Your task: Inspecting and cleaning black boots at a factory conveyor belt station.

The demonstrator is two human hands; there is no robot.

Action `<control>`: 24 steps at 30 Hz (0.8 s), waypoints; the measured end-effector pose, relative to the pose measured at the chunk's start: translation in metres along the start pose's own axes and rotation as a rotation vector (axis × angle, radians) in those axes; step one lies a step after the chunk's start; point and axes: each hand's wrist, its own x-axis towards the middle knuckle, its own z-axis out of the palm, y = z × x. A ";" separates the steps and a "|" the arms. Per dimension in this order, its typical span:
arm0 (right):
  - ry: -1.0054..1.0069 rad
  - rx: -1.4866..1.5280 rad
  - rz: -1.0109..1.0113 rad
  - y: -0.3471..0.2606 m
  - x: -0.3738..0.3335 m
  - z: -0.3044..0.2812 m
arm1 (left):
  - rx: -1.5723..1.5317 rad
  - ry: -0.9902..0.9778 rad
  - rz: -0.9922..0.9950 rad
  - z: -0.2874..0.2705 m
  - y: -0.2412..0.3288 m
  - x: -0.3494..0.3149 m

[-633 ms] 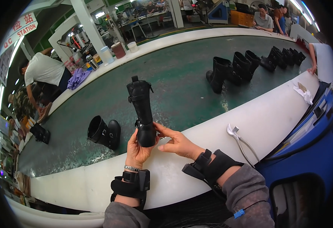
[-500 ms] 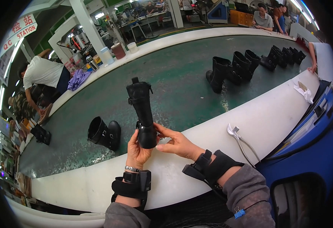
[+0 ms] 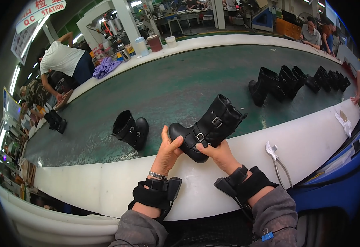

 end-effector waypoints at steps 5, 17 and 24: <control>-0.297 -0.058 -0.024 -0.001 -0.009 0.027 | -0.381 0.093 -0.034 -0.028 0.010 0.008; -0.168 -0.620 -0.159 0.042 0.120 0.118 | -0.888 -0.408 0.295 -0.116 0.090 -0.036; -0.228 -0.881 -0.037 0.093 0.118 0.212 | -1.074 -0.304 0.472 -0.167 0.080 -0.033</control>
